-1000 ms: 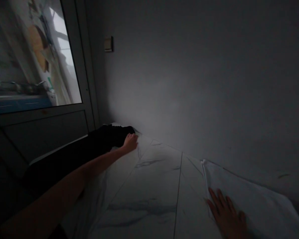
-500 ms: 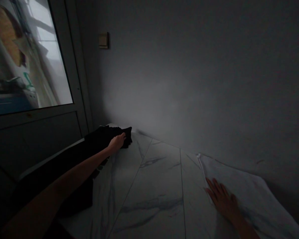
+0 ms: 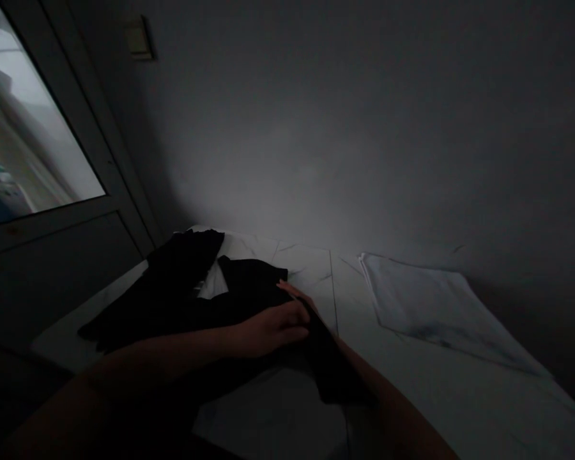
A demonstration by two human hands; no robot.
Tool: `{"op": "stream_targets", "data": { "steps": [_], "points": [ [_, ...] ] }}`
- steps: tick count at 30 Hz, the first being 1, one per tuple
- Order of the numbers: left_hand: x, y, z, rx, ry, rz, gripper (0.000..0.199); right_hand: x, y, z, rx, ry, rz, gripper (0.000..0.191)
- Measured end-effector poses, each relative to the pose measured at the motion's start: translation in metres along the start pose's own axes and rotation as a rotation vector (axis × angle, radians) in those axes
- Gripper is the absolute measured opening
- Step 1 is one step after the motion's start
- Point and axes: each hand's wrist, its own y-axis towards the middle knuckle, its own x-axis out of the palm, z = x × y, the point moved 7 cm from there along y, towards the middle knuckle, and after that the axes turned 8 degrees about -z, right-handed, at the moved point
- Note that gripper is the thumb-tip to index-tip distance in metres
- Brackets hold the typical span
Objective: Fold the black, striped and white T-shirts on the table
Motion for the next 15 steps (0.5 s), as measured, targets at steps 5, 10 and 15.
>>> {"op": "stream_targets", "data": {
  "steps": [5, 10, 15],
  "points": [
    [0.04, -0.026, -0.012, -0.011, -0.014, -0.718, 0.016, -0.026, -0.015, 0.0, -0.236, 0.152, 0.054, 0.048],
    [-0.055, 0.031, -0.077, -0.106, 0.129, -0.101, 0.024, -0.045, -0.038, 0.018, -0.414, 0.361, 0.107, 0.033],
    [-0.107, 0.088, -0.121, -0.242, 0.721, 0.134, 0.037, -0.058, -0.072, -0.013, -0.63, 0.477, -0.031, 0.026]
  ]
}}
